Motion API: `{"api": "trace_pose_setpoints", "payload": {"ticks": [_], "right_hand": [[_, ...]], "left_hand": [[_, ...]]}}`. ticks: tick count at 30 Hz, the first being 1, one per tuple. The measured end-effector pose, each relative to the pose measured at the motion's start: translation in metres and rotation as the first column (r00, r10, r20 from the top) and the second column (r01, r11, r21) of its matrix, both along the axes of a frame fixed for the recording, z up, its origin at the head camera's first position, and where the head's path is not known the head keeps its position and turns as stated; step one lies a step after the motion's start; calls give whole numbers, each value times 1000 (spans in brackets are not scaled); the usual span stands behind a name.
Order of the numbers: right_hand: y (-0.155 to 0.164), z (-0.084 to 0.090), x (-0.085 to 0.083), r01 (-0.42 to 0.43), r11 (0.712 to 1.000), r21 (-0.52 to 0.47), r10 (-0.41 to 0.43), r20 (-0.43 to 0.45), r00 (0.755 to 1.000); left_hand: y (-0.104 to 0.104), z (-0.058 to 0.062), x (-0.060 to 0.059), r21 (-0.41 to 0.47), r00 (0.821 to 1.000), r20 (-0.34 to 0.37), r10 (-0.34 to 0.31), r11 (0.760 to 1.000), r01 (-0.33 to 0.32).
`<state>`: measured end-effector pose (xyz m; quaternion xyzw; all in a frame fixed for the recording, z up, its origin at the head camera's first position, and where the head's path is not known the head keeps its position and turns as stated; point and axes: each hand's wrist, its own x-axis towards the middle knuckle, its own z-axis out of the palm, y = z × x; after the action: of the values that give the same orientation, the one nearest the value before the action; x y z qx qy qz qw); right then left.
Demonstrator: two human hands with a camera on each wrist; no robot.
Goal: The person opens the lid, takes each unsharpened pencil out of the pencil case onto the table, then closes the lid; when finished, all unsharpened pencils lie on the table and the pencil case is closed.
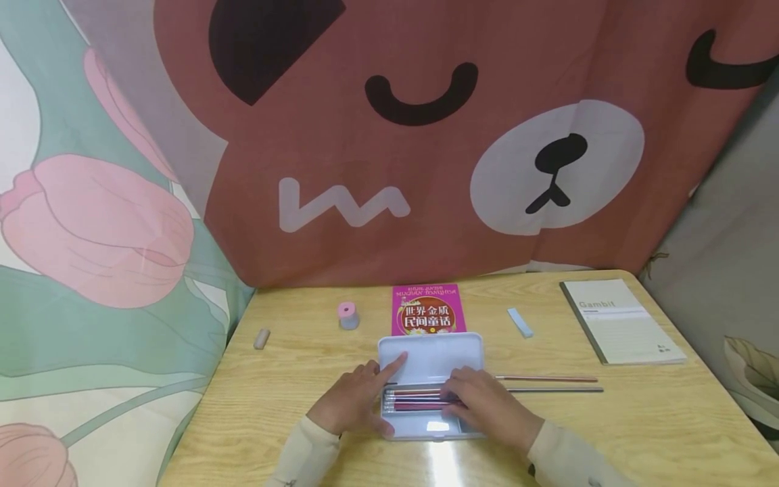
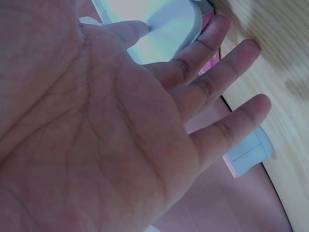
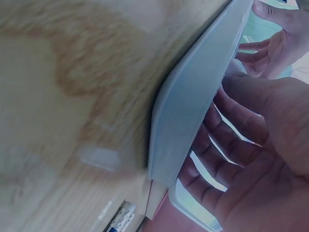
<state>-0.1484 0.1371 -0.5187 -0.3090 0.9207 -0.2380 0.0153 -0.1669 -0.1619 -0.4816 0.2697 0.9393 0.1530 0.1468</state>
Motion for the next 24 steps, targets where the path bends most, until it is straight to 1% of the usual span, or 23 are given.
{"api": "trace_pose_setpoints", "payload": {"ticks": [5, 11, 15, 20, 24], "right_hand": [[0, -2, 1, -4, 1000, -2, 4, 26, 1000], [-2, -5, 1, -23, 1000, 12, 23, -1, 1000], [-2, -6, 2, -31, 1000, 4, 31, -10, 999], [0, -7, 3, -20, 999, -38, 20, -16, 1000], [6, -1, 3, 22, 995, -102, -22, 2, 1000]], "left_hand": [[0, 0, 0, 0, 1000, -11, -5, 1000, 5], [0, 0, 0, -2, 1000, -21, -13, 1000, 13], [0, 0, 1, -2, 999, -30, -19, 1000, 19], [0, -1, 1, 0, 999, -31, -15, 1000, 15], [-1, -1, 1, 0, 1000, -28, -14, 1000, 14]]}}
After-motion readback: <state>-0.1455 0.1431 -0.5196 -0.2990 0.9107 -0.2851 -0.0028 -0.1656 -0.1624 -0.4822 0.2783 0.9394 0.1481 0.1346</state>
